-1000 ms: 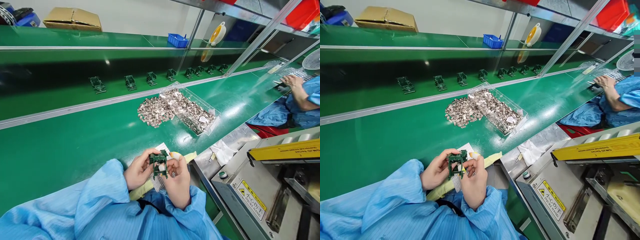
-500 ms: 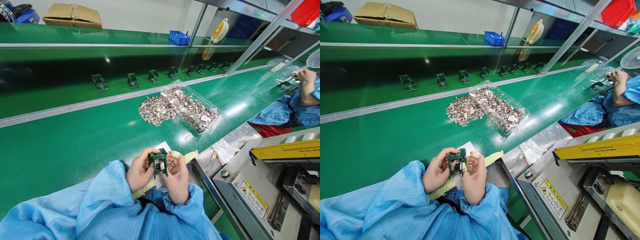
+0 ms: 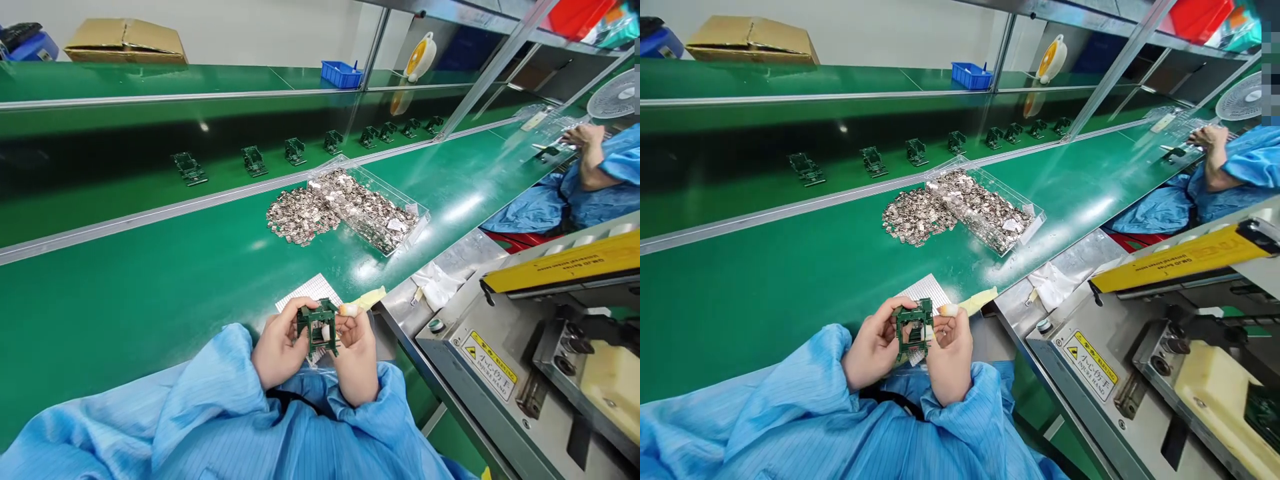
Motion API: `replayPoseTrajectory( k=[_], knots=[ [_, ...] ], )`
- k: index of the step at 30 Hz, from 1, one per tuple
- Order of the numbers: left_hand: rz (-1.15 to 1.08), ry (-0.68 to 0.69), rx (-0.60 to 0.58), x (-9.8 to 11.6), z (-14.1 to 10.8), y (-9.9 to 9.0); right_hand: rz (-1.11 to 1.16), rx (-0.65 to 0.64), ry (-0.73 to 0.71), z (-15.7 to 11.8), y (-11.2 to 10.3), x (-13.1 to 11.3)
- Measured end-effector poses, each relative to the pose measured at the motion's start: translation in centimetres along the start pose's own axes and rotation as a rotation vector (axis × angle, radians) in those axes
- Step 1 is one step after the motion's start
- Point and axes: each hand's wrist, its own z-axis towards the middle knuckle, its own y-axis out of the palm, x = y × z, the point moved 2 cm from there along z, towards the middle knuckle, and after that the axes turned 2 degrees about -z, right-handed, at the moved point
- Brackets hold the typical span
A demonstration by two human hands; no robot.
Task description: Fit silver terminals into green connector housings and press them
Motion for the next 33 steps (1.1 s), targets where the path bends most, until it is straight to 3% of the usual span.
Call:
replayPoseTrajectory(
  k=[7,11,13,19,24,33],
  knots=[
    [0.012,-0.003,-0.146,0.0,-0.3,1.5,0.075,0.084,-0.050,-1.8,-2.6,0.6],
    [-0.086,-0.030,-0.161,0.8,2.4,1.3,0.036,0.299,-0.073,-2.2,-6.0,3.1],
    [-0.185,-0.040,-0.106,0.9,4.4,1.4,-0.012,0.297,-0.046,-2.2,-6.9,4.5],
    [-0.251,0.010,-0.159,-0.7,8.2,3.4,-0.058,0.125,-0.046,-0.9,-4.5,5.9],
    [-0.179,0.044,-0.164,-1.7,8.2,3.5,-0.094,0.132,-0.104,-0.1,-3.3,6.6],
    [-0.128,0.045,-0.175,-1.9,8.0,3.3,-0.317,0.033,-0.226,-0.5,-4.3,8.5]
  ],
)
